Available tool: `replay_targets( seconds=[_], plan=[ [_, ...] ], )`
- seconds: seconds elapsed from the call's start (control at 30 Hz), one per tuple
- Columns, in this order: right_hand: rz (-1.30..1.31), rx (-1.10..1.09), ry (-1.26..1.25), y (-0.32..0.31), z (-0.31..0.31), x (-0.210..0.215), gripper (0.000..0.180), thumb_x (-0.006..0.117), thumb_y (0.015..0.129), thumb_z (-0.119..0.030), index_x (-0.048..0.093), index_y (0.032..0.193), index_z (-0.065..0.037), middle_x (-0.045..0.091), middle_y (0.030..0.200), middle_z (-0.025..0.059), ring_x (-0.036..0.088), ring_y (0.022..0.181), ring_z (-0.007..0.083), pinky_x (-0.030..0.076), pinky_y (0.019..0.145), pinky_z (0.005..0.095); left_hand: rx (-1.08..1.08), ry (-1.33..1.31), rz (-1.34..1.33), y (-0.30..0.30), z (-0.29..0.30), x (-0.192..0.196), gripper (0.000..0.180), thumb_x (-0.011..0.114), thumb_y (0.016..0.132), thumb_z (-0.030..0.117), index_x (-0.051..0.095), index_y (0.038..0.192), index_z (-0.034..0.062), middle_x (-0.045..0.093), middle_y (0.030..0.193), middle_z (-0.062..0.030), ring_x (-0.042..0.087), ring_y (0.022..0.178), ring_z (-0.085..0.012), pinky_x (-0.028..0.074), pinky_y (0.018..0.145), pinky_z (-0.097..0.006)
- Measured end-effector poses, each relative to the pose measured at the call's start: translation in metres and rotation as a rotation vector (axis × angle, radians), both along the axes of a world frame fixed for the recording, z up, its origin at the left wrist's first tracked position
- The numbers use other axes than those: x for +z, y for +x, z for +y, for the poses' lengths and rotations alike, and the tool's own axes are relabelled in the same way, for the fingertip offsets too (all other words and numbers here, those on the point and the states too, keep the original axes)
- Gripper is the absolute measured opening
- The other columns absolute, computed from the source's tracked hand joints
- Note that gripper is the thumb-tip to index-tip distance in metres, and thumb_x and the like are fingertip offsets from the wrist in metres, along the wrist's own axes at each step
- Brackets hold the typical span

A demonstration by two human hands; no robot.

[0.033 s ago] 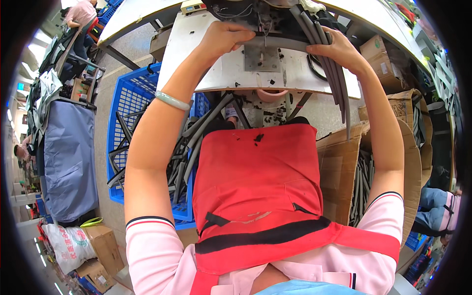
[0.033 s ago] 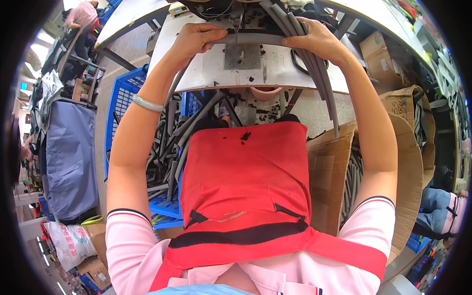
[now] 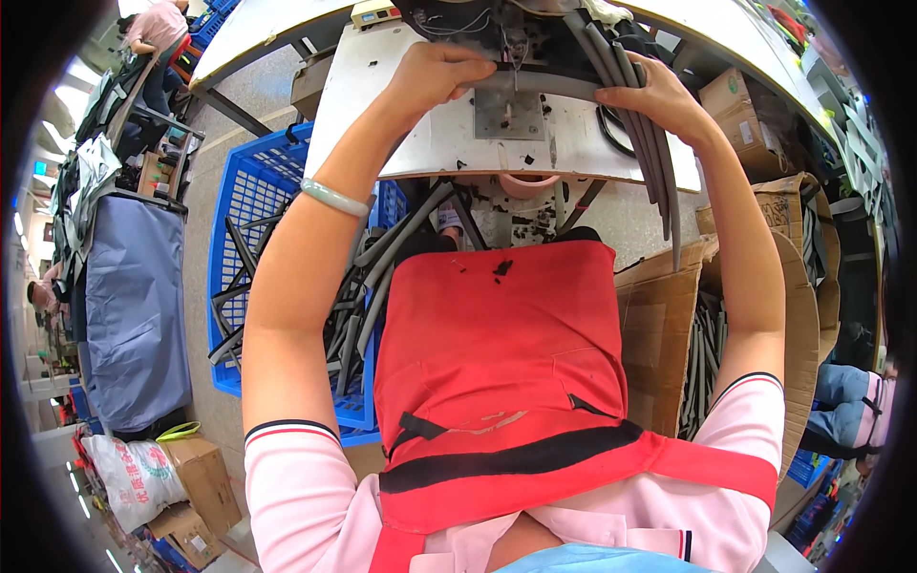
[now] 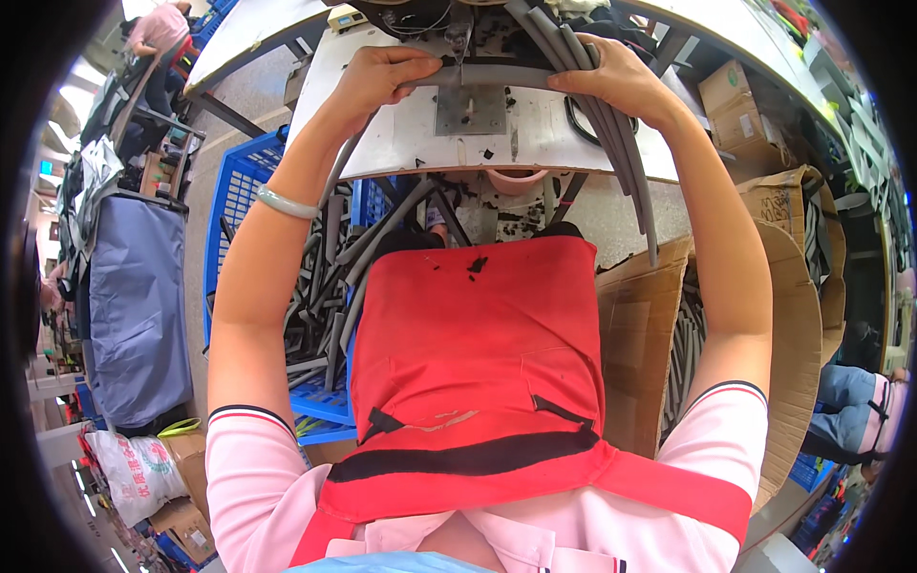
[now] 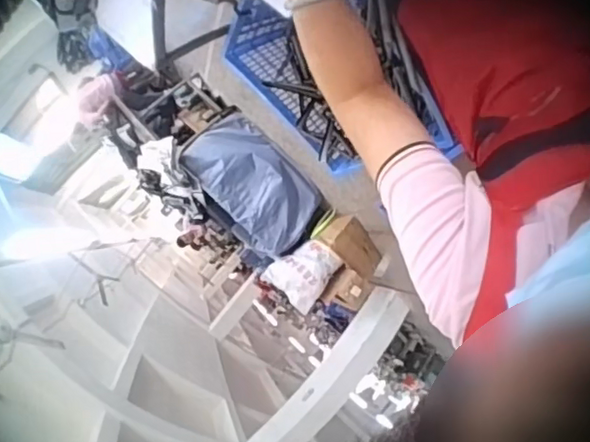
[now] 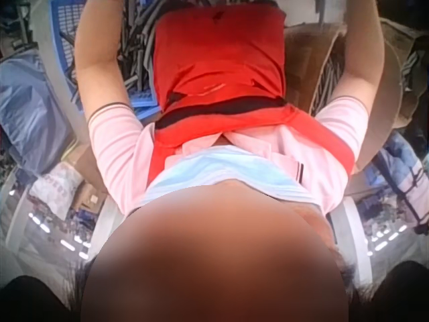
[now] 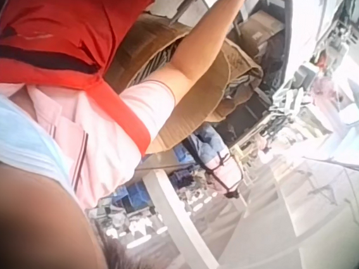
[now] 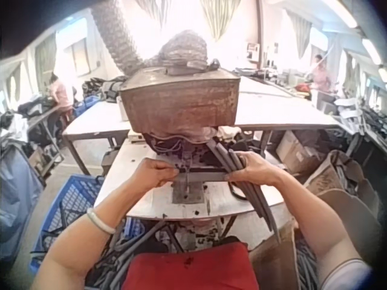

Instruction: Feeding foam tubes into an industrial machine and trimming them with scissors.

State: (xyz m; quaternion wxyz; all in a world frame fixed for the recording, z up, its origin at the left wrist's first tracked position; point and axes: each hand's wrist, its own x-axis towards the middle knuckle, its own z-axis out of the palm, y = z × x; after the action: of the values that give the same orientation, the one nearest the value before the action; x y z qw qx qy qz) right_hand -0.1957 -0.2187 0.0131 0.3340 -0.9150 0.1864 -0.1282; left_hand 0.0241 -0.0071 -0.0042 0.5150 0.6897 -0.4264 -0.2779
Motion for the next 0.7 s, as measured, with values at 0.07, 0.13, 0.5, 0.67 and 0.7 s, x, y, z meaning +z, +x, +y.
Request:
replay_targets(
  seconds=[0.07,0.13,0.5,0.67,0.7],
  plan=[
    [-0.022,-0.018,-0.013,-0.003,-0.002,-0.005,0.053,0.077,0.074,-0.040,0.063,0.107,-0.002,0.063,0.086,0.0034,0.055,0.077,0.0100,0.046,0.076,0.0258,-0.016,0.056,-0.006,-0.004,0.002,0.005,0.024,0.066,0.088,0.017,0.071,0.105,-0.0002,0.060,0.073,0.0010,0.043,0.060,-0.0049,0.034,0.053,-0.020],
    [-0.046,-0.031,-0.030,-0.005,-0.002,-0.005,0.051,0.077,0.074,-0.041,0.063,0.105,-0.003,0.062,0.084,0.0024,0.054,0.076,0.0092,0.045,0.074,0.0256,-0.020,0.046,-0.005,-0.001,0.001,0.004,0.024,0.066,0.089,0.017,0.071,0.105,0.0003,0.059,0.072,0.0012,0.043,0.059,-0.0050,0.034,0.053,-0.020],
    [-0.053,0.000,0.033,-0.008,-0.001,-0.002,0.041,0.075,0.076,-0.040,0.060,0.094,-0.006,0.059,0.080,-0.0004,0.053,0.073,0.0077,0.044,0.070,0.0251,-0.035,0.080,-0.024,0.003,0.004,0.008,0.026,0.065,0.089,0.018,0.071,0.108,0.0017,0.055,0.068,0.0013,0.041,0.057,-0.0049,0.033,0.052,-0.021],
    [-0.017,0.006,0.089,0.000,-0.005,0.000,0.042,0.076,0.076,-0.039,0.060,0.095,-0.006,0.060,0.079,0.0000,0.054,0.073,0.0080,0.045,0.071,0.0249,-0.045,0.049,0.052,0.008,-0.002,0.007,0.030,0.067,0.089,0.023,0.070,0.109,0.0011,0.054,0.066,0.0022,0.041,0.057,-0.0048,0.032,0.052,-0.020],
    [-0.010,-0.010,0.116,0.002,-0.005,-0.001,0.041,0.076,0.076,-0.039,0.060,0.095,-0.006,0.060,0.079,0.0000,0.054,0.072,0.0081,0.045,0.071,0.0247,-0.044,0.045,0.050,0.007,-0.003,0.007,0.030,0.067,0.089,0.023,0.070,0.109,0.0011,0.054,0.066,0.0022,0.041,0.057,-0.0048,0.032,0.052,-0.020]
  ],
)
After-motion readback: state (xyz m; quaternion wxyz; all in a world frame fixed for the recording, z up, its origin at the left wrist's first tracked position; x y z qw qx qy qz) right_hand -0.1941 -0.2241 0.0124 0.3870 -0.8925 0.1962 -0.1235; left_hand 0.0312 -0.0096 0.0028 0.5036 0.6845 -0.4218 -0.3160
